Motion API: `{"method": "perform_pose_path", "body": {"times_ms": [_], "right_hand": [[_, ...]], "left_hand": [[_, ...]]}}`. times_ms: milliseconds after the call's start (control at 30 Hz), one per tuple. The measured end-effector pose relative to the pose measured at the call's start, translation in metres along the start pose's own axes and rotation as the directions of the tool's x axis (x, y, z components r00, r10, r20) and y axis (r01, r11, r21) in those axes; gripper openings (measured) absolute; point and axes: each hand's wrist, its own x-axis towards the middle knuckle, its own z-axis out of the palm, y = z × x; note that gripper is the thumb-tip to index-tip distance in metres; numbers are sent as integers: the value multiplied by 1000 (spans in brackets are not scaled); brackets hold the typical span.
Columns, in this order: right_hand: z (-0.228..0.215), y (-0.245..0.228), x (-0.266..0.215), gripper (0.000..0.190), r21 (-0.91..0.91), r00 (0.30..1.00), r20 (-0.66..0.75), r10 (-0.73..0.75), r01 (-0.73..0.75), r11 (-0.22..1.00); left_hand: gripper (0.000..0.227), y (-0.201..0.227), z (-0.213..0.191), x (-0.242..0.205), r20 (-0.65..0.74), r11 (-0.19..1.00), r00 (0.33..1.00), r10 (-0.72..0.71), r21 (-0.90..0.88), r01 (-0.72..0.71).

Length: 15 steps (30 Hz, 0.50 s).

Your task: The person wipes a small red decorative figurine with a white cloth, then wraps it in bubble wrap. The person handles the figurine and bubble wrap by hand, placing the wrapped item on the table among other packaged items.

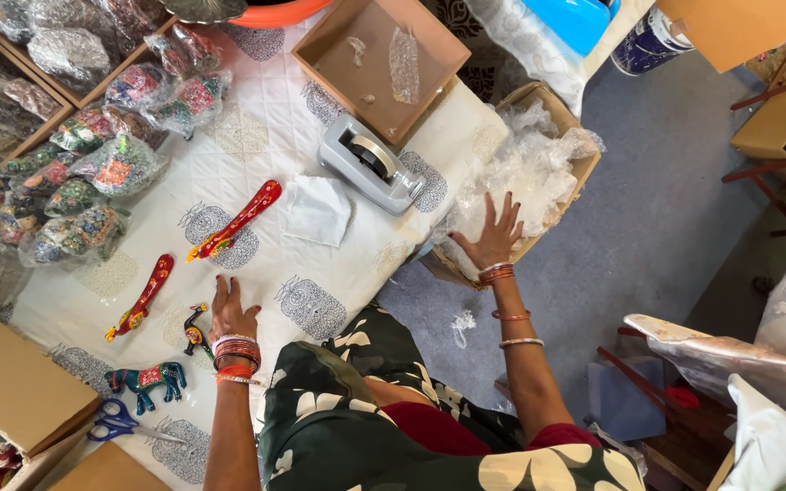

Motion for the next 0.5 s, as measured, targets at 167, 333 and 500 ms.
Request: {"method": "perform_pose_path", "body": {"times_ms": [167, 333, 500], "right_hand": [[105, 81, 51, 45, 191, 981, 3, 193, -190, 963], [146, 187, 88, 33, 966, 913, 212, 349, -250, 66], [47, 149, 64, 52, 741, 871, 420, 255, -167, -650]], "left_hand": [[78, -21, 22, 8, -71, 997, 995, 72, -16, -73], [78, -12, 14, 4, -59, 998, 997, 51, -21, -52], [75, 0, 1, 0, 4, 999, 1000, -14, -31, 14]]}}
